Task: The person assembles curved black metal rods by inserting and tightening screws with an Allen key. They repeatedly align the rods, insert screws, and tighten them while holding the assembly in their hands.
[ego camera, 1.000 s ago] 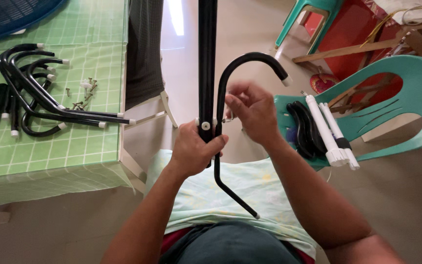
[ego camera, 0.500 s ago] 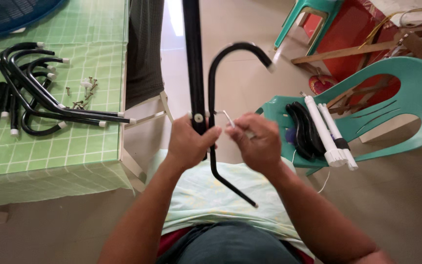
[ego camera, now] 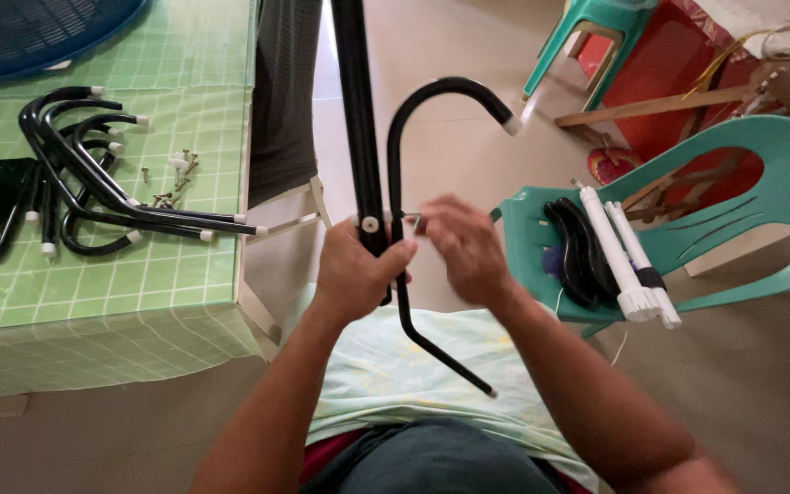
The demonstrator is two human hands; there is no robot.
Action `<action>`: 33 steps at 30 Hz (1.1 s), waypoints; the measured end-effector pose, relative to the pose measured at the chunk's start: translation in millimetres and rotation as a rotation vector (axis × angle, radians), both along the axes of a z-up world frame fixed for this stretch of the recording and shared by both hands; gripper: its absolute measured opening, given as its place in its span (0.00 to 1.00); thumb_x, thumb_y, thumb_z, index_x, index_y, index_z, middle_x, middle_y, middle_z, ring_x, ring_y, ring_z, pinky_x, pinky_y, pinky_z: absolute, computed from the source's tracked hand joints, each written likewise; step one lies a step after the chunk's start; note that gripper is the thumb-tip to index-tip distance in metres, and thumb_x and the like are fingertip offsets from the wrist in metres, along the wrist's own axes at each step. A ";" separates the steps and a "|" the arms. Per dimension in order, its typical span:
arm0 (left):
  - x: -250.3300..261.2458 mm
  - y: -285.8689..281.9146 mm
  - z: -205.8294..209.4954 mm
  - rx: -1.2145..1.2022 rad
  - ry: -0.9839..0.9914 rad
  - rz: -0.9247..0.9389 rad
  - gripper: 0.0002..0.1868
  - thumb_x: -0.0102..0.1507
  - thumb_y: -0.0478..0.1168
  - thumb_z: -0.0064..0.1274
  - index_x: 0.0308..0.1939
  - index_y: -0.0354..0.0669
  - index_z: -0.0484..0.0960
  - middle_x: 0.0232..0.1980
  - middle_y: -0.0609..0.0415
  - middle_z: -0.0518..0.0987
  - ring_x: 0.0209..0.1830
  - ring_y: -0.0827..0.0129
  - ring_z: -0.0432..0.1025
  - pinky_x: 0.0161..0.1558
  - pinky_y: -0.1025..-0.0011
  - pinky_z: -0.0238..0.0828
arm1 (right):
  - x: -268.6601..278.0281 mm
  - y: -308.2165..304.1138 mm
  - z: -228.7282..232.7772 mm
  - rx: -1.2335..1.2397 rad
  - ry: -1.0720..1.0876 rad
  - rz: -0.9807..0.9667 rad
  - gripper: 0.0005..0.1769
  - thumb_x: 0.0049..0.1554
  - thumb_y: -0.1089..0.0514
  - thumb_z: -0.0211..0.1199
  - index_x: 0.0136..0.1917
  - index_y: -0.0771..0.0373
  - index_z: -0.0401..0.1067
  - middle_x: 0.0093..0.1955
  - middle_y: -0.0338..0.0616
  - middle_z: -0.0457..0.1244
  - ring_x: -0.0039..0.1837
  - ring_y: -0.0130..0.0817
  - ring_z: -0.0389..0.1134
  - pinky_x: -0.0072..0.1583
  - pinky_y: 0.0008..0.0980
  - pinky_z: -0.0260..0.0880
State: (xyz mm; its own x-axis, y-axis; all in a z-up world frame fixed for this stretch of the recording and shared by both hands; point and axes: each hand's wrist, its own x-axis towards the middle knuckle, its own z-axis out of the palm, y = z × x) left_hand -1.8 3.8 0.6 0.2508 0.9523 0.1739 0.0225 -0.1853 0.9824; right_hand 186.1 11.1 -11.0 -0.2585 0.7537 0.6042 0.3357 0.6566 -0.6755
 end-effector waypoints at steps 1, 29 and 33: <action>-2.0 3.8 0.4 0.030 0.020 0.034 0.08 0.59 0.41 0.61 0.31 0.39 0.82 0.23 0.58 0.81 0.22 0.75 0.79 0.25 0.76 0.76 | -2.7 -8.0 -2.8 -0.012 -0.011 -0.016 0.14 0.66 0.57 0.53 0.52 0.69 0.76 0.50 0.48 0.67 0.51 0.34 0.72 0.54 0.32 0.77; -3.3 -5.9 4.2 -0.104 0.029 -0.105 0.11 0.57 0.39 0.62 0.30 0.36 0.77 0.22 0.56 0.78 0.20 0.73 0.77 0.23 0.73 0.76 | 2.2 6.3 16.6 -0.037 0.090 -0.182 0.18 0.68 0.50 0.62 0.60 0.68 0.72 0.44 0.48 0.69 0.43 0.32 0.72 0.46 0.32 0.74; -8.1 2.9 4.1 -0.141 -0.116 -0.156 0.10 0.59 0.38 0.61 0.31 0.37 0.77 0.25 0.57 0.77 0.20 0.73 0.75 0.24 0.73 0.78 | 14.8 5.1 34.1 0.575 -0.416 -0.170 0.35 0.66 0.38 0.52 0.63 0.77 0.66 0.49 0.58 0.65 0.51 0.49 0.69 0.47 0.42 0.71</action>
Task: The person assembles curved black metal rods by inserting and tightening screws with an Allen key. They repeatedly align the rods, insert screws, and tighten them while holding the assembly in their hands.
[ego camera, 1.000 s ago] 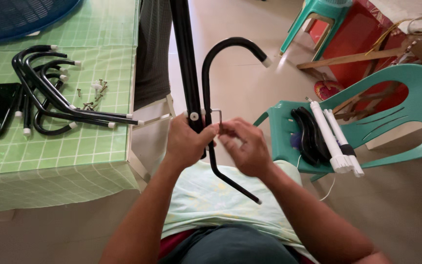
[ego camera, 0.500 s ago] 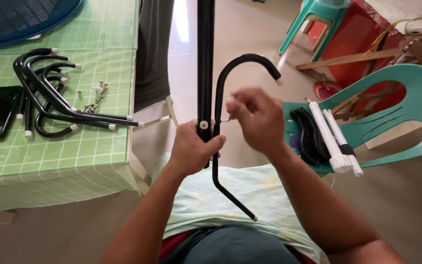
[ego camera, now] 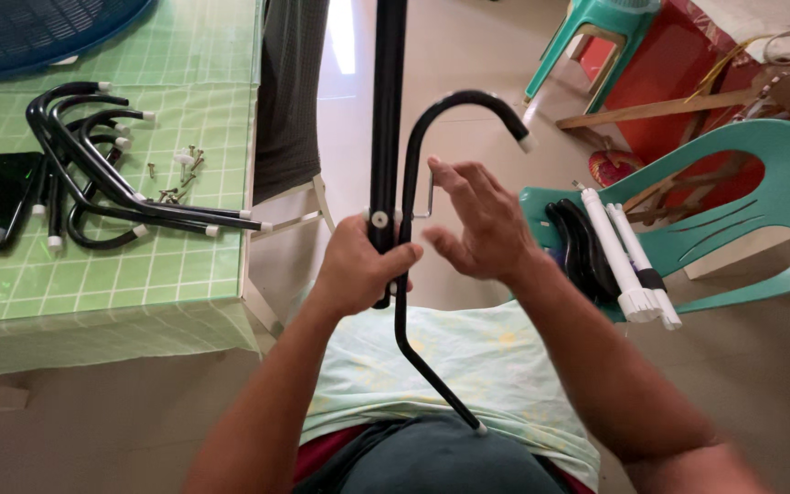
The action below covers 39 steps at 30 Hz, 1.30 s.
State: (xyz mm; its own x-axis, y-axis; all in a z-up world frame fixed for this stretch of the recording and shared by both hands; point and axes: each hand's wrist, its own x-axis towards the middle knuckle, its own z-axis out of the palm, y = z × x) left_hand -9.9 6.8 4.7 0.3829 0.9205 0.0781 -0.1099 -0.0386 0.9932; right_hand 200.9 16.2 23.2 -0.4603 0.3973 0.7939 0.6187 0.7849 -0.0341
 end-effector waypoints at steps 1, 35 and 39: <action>-0.6 0.6 0.4 -0.006 0.002 -0.004 0.09 0.59 0.37 0.61 0.31 0.37 0.77 0.25 0.57 0.77 0.20 0.73 0.76 0.23 0.73 0.78 | 1.5 6.5 3.6 0.041 -0.062 -0.032 0.37 0.67 0.35 0.52 0.62 0.75 0.68 0.49 0.55 0.66 0.51 0.48 0.69 0.47 0.41 0.71; -134.7 23.7 -38.5 0.021 -0.393 0.257 0.21 0.70 0.53 0.51 0.39 0.35 0.75 0.30 0.52 0.77 0.22 0.67 0.76 0.24 0.69 0.76 | -137.6 141.5 -94.5 -1.786 1.268 0.665 0.14 0.60 0.50 0.52 0.43 0.63 0.67 0.41 0.48 0.66 0.41 0.41 0.70 0.46 0.40 0.75; -159.2 21.6 -45.7 0.060 -0.419 0.271 0.28 0.71 0.60 0.49 0.49 0.33 0.75 0.31 0.51 0.76 0.23 0.66 0.76 0.27 0.69 0.76 | -186.0 189.0 -112.3 -1.847 1.152 0.684 0.11 0.67 0.52 0.65 0.45 0.55 0.68 0.40 0.41 0.60 0.36 0.29 0.58 0.36 0.32 0.57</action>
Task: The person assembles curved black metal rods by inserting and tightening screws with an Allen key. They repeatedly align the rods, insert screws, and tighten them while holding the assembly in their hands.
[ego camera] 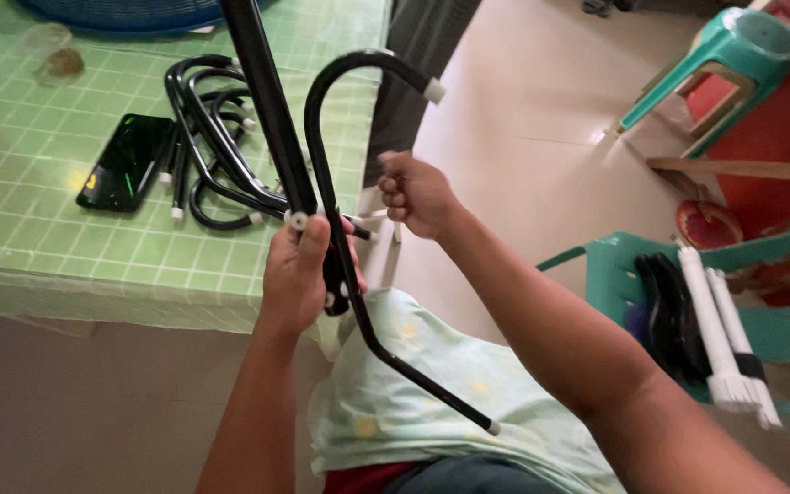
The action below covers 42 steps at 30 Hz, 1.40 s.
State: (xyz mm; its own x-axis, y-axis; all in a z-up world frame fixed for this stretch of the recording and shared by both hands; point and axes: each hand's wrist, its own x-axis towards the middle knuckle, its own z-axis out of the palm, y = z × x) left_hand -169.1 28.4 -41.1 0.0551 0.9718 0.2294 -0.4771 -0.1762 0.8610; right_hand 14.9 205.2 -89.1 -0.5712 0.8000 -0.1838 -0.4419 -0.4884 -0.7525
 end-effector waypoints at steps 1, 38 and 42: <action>-2.6 -2.3 -1.0 0.034 0.032 0.051 0.28 0.70 0.60 0.49 0.53 0.36 0.71 0.31 0.52 0.76 0.23 0.67 0.75 0.26 0.69 0.76 | -13.7 6.2 -2.1 0.245 -0.327 -0.057 0.08 0.65 0.53 0.65 0.48 0.57 0.71 0.40 0.42 0.61 0.38 0.32 0.60 0.39 0.35 0.60; 76.6 24.2 3.3 -0.007 0.143 0.277 0.17 0.65 0.36 0.58 0.53 0.39 0.68 0.37 0.62 0.73 0.28 0.82 0.68 0.28 0.79 0.68 | 102.1 -171.4 51.6 0.875 -0.645 -0.284 0.02 0.57 0.69 0.68 0.44 0.65 0.78 0.44 0.39 0.72 0.34 0.13 0.58 0.35 0.19 0.57; 108.4 20.4 15.4 0.078 0.118 0.233 0.16 0.67 0.35 0.58 0.54 0.39 0.70 0.36 0.62 0.72 0.27 0.83 0.67 0.28 0.81 0.67 | 120.4 -193.3 52.7 0.928 -0.675 -0.420 0.04 0.56 0.69 0.70 0.45 0.66 0.77 0.47 0.42 0.72 0.35 0.14 0.61 0.36 0.18 0.61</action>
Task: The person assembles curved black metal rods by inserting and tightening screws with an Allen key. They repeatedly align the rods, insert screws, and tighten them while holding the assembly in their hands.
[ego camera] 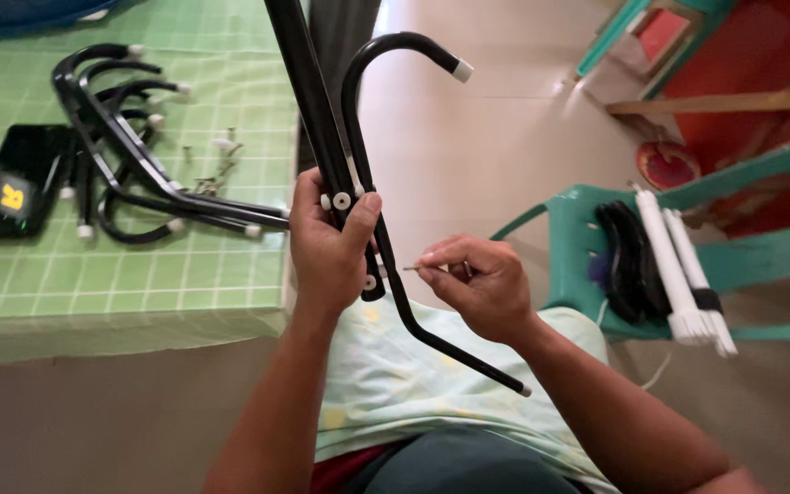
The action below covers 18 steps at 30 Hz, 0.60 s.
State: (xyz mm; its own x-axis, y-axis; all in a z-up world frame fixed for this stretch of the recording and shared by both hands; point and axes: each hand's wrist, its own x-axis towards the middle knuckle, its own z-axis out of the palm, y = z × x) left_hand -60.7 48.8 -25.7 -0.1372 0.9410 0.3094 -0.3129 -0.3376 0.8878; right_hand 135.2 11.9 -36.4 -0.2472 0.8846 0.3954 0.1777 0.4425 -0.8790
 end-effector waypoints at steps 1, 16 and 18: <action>6.9 -2.6 2.0 0.006 0.009 -0.016 0.15 0.67 0.35 0.58 0.53 0.39 0.70 0.36 0.62 0.73 0.27 0.83 0.67 0.28 0.81 0.66 | 4.1 -3.9 1.2 0.007 0.013 -0.009 0.03 0.56 0.69 0.70 0.45 0.66 0.77 0.47 0.42 0.72 0.36 0.14 0.61 0.37 0.19 0.61; 83.4 -34.9 21.9 0.100 0.005 -0.175 0.12 0.69 0.38 0.55 0.52 0.39 0.70 0.33 0.62 0.74 0.25 0.82 0.68 0.26 0.80 0.67 | 55.6 -52.3 7.9 0.195 -0.192 -0.202 0.22 0.66 0.44 0.59 0.43 0.66 0.73 0.37 0.42 0.66 0.38 0.29 0.66 0.41 0.31 0.66; 88.4 -39.0 25.6 0.102 0.025 -0.177 0.12 0.69 0.39 0.55 0.52 0.39 0.71 0.33 0.62 0.73 0.25 0.83 0.68 0.26 0.80 0.68 | 58.8 -52.8 4.8 0.177 -0.174 -0.163 0.27 0.70 0.41 0.53 0.41 0.65 0.71 0.36 0.42 0.64 0.37 0.30 0.65 0.42 0.32 0.66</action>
State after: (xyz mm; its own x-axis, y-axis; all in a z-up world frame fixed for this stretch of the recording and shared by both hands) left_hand 27.7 9.8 -0.2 0.0370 0.9134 0.4053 -0.3533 -0.3674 0.8603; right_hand 194.1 -40.9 -31.6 -0.1850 0.8393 0.5112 0.4007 0.5394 -0.7406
